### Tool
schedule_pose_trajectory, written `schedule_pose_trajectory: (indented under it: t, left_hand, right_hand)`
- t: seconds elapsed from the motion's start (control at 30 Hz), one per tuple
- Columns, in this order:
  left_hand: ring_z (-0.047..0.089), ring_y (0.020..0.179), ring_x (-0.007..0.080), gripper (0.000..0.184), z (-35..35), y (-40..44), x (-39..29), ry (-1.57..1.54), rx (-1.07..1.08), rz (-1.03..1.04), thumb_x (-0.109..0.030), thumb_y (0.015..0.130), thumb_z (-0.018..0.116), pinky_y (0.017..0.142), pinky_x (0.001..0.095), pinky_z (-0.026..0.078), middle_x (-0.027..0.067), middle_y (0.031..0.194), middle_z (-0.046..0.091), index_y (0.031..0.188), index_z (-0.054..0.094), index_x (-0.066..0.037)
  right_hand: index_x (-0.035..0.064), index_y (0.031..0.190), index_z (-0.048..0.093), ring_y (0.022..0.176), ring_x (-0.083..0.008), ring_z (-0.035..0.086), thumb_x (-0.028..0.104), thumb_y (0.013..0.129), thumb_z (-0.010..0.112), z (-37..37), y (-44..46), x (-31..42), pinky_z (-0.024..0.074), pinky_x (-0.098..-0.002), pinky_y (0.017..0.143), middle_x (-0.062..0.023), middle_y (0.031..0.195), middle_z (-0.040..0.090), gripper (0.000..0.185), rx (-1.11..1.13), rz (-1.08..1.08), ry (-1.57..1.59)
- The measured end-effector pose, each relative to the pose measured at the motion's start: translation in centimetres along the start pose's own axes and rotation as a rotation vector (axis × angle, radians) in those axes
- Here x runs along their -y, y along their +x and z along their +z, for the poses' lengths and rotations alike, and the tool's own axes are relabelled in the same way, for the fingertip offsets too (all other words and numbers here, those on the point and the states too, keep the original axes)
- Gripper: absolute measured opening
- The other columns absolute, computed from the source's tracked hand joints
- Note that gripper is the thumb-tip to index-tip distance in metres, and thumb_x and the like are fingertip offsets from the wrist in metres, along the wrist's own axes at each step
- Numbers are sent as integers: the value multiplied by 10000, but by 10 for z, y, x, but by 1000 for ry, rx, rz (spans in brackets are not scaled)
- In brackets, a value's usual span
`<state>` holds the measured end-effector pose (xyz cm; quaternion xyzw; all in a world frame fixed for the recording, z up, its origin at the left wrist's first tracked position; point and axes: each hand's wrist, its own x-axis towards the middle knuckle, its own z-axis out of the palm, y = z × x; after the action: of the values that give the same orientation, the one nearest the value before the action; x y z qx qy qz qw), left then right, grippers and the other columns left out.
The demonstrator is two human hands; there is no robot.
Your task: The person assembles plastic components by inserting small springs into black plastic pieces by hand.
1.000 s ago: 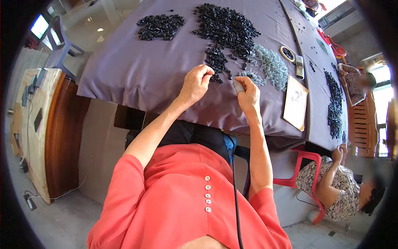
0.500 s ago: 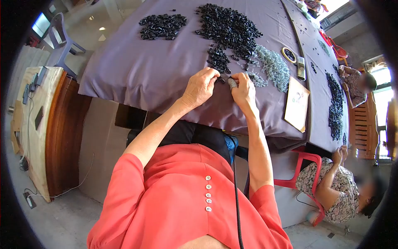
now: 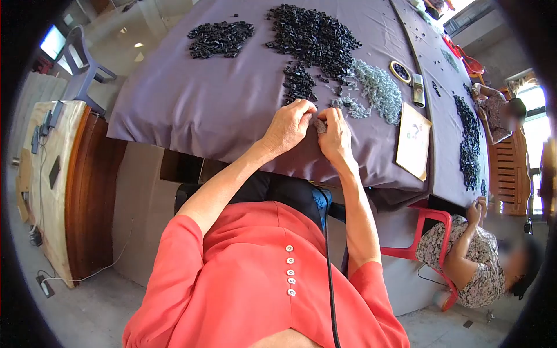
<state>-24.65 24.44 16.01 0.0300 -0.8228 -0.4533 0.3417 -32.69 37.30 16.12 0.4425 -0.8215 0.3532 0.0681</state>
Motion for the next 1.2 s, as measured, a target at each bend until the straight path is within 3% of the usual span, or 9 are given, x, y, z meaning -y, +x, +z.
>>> schedule_pose_trajectory:
  t: [0.13, 0.33, 0.37, 0.43, 0.57, 0.87, 1.0, 1.03, 1.2]
  left_hand:
    - [638, 746, 258, 113, -1, -2, 0, -24, -4, -30, 0, 815, 558, 657, 327, 491, 150, 816, 637, 927, 571, 3]
    - [618, 657, 151, 123, 0, -3, -1, -98, 10, -83, -57, 870, 528, 604, 284, 477, 99, 764, 648, 960, 599, -12]
    - [619, 667, 175, 130, -2, -3, -2, -134, 58, -149, -67, 869, 527, 615, 295, 475, 109, 765, 646, 965, 598, -15]
    - [619, 687, 225, 145, -10, 0, -8, -201, 151, -282, -86, 866, 524, 636, 316, 470, 131, 765, 641, 975, 597, -22]
    - [589, 662, 154, 123, -11, 0, -5, -291, 171, -281, -73, 875, 512, 624, 281, 456, 90, 743, 627, 950, 591, -17]
    - [548, 583, 81, 86, -12, 0, -3, -472, 227, -399, -65, 889, 483, 542, 222, 435, 36, 785, 607, 934, 548, -29]
    - [565, 593, 68, 91, -18, 0, -6, -556, 216, -460, -79, 897, 477, 463, 180, 403, 55, 830, 615, 957, 531, -37]
    - [575, 598, 73, 93, -18, 1, -4, -587, 210, -471, -79, 894, 478, 459, 179, 403, 63, 836, 620, 957, 529, -35]
    - [576, 583, 75, 85, -19, 0, -1, -624, 174, -496, -70, 889, 480, 456, 176, 407, 56, 828, 617, 938, 540, -35]
  right_hand:
    - [39, 924, 523, 794, -342, 555, -2, 753, 559, 6, -4, -2, 442, -412, 690, -138, 868, 559, 180, -85, -20, 12]
    - [14, 885, 567, 639, -125, 540, 25, 803, 608, 0, -2, 15, 438, -265, 590, -49, 749, 610, 93, -94, 379, 606]
    - [15, 855, 576, 618, -61, 524, 63, 820, 630, -1, -2, 19, 420, -212, 533, -20, 744, 605, 80, -70, 480, 814]
    - [17, 846, 581, 585, -49, 510, 56, 818, 629, 0, 1, 22, 410, -196, 503, -19, 729, 604, 68, -75, 504, 878]
    - [12, 829, 587, 551, -43, 493, 41, 811, 626, 1, 3, 24, 403, -190, 478, -15, 710, 603, 51, -103, 522, 935]
    - [27, 837, 608, 554, -31, 470, 25, 813, 606, -2, -2, 16, 393, -192, 480, 6, 687, 583, 24, -26, 478, 798]
    - [35, 896, 617, 671, -139, 562, -2, 777, 606, -20, -1, -6, 459, -273, 626, -47, 749, 609, 124, -124, 316, 313]
    - [52, 912, 622, 774, -232, 594, -31, 732, 573, -28, -1, -11, 464, -324, 689, -99, 851, 602, 204, -169, 164, 120]
    - [80, 935, 635, 887, -319, 567, 18, 737, 539, -40, 6, -28, 445, -396, 764, -114, 922, 573, 229, -70, 178, -245]
